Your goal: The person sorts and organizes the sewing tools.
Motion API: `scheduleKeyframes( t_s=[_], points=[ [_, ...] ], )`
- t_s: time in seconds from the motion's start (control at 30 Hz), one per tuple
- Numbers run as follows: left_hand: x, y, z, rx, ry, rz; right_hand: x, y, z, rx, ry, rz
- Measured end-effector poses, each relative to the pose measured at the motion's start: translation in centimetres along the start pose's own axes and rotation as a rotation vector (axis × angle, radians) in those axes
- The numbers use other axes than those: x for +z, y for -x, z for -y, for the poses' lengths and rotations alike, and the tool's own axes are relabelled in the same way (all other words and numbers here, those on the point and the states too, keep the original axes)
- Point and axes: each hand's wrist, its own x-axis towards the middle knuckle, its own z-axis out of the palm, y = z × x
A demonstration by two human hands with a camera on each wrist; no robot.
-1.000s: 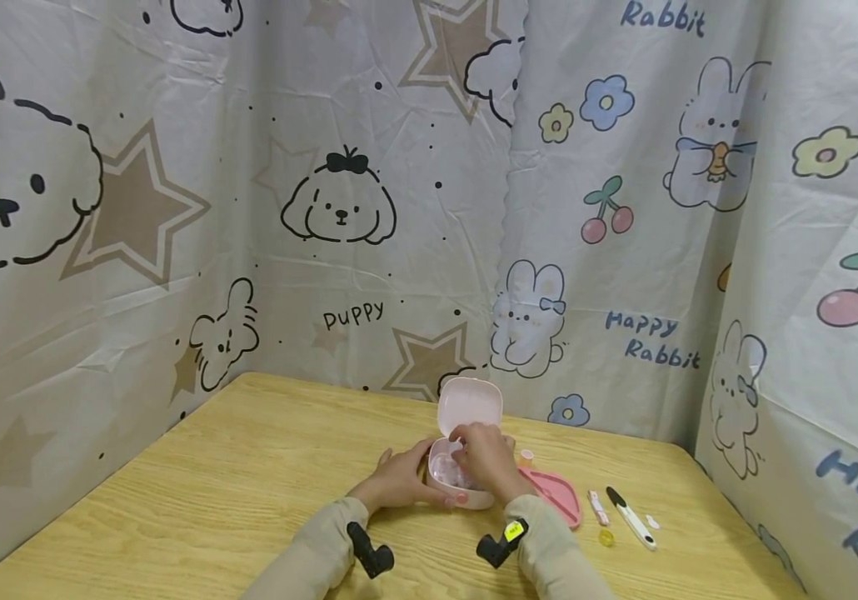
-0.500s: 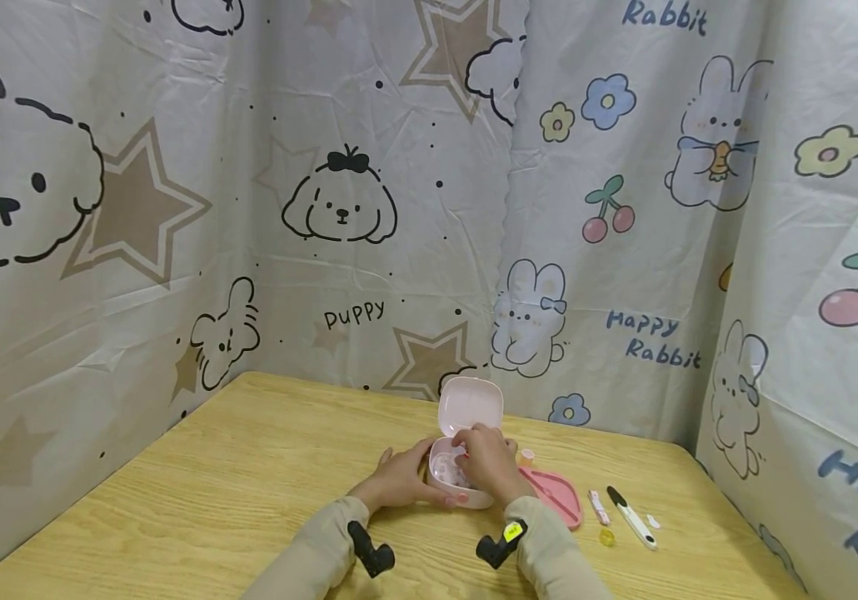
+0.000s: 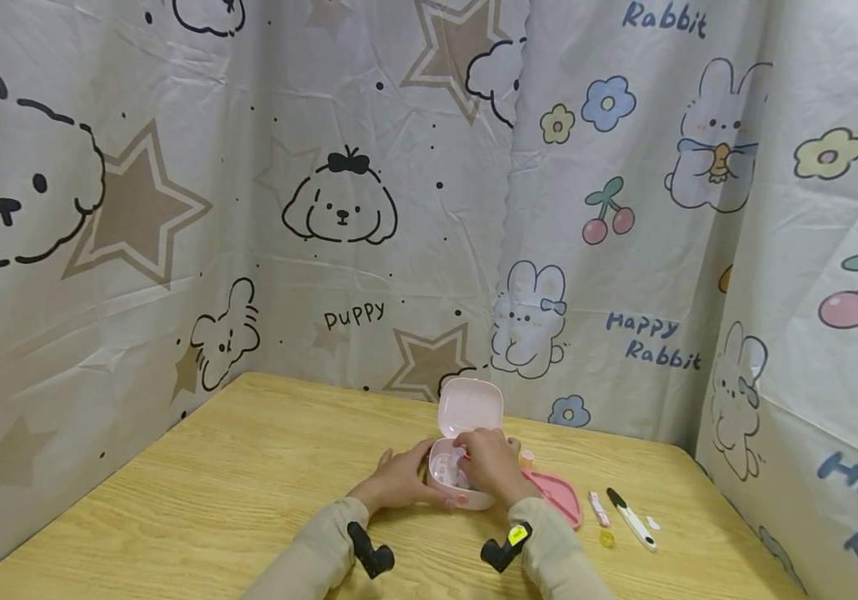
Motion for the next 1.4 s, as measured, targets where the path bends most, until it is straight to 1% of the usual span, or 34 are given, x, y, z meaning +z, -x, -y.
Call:
scheduleKeyframes(
  t_s=[0.17,0.33,0.4,0.5,0.63,0.77,0.87,1.07,1.2,1.4],
  points=[
    [0.2,-0.3,0.4,-0.021,0.005,-0.007,-0.6,0.1,0.0,-0.009,-0.002,0.020],
    [-0.2,0.0,-0.3,-0.015,0.002,0.005,-0.7,0.2,-0.1,-0.007,-0.013,0.037],
    [-0.3,0.1,-0.5,-0.010,0.005,0.005,-0.7,0.3,-0.1,0.000,-0.015,0.043],
    [-0.1,0.0,-0.2,-0.019,-0.010,0.004,-0.7,0.3,-0.1,0.025,-0.030,0.056],
    [0.2,-0.1,0.0,-0.010,-0.022,-0.007,-0.8,0.3,-0.3,0.040,-0.047,0.060],
    [0.1,0.0,-0.1,0.005,-0.016,-0.009,-1.0,0.4,-0.5,0.023,-0.047,0.039],
    [0.0,0.1,-0.2,-0.008,-0.004,0.000,-1.1,0.5,-0.8,0.013,-0.044,0.008],
    [-0.2,0.2,-0.5,-0.021,0.019,0.011,-1.9,0.6,-1.2,0.045,-0.070,-0.046],
    [-0.1,0.2,-0.4,-0.019,0.030,0.009,-2.4,0.5,-1.5,0.065,-0.073,-0.052],
    [0.3,-0.1,0.0,-0.035,0.023,0.001,-2.8,0.5,-1.8,0.088,-0.099,-0.051]
  ],
)
